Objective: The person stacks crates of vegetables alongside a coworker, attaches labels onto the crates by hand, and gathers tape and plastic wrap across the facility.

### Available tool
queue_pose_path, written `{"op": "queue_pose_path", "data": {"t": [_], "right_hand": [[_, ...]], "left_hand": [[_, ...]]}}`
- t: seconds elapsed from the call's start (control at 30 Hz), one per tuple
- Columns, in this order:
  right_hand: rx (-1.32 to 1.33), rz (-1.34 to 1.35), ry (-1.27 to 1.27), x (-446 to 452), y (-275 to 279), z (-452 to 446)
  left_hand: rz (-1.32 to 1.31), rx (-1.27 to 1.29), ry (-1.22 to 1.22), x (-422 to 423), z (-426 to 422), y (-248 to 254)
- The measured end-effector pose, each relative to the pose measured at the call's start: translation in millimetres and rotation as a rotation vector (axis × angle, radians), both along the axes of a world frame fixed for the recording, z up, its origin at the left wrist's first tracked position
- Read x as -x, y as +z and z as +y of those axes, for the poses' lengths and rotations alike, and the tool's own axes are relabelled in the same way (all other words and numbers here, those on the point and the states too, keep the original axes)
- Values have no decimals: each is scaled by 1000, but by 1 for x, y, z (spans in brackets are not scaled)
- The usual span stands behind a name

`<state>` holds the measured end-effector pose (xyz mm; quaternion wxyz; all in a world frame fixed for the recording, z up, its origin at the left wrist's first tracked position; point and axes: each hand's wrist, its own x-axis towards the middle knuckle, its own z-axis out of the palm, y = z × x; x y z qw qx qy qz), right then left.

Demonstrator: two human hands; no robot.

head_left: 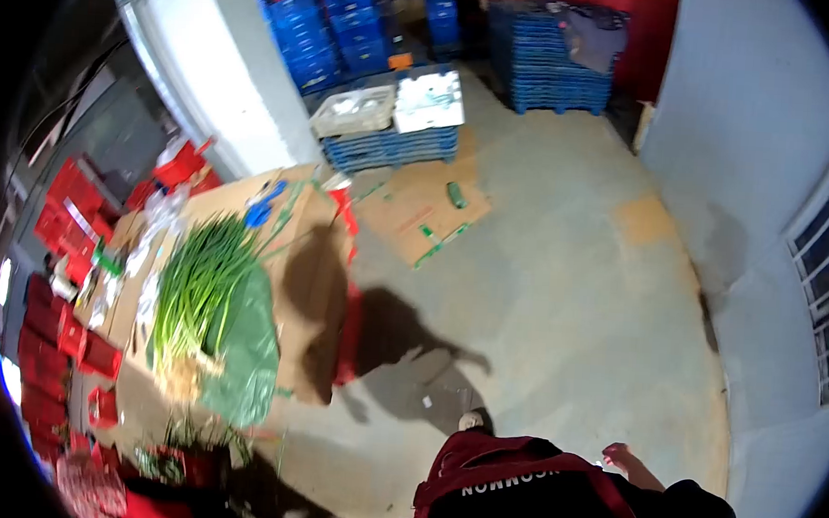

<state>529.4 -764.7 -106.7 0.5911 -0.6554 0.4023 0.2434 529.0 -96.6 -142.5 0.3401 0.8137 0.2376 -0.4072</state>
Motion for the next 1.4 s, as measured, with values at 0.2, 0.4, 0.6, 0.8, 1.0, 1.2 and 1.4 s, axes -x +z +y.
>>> {"op": "queue_pose_path", "data": {"t": [0.2,0.4,0.6,0.8,1.0,1.2,1.4], "right_hand": [[58,12,-37,-90,28,42],[184,8,127,-191,7,34],[-311,91,-484,-305,-34,-29],[486,18,809,-483,-2,-127],[320,-133,167,-697,57,-183],[89,-219,-64,-791,16,-238],[286,-57,347,-873,50,-267]], "left_hand": [[-390,-67,-547,-318,27,-36],[-640,-12,-182,-590,-103,94],[-500,72,-449,-661,-197,79],[-202,-1,-450,-632,-153,4],[-17,395,487,-606,-113,-68],[83,-131,38,-790,-178,-56],[-481,-184,-421,-1151,-352,11]]}}
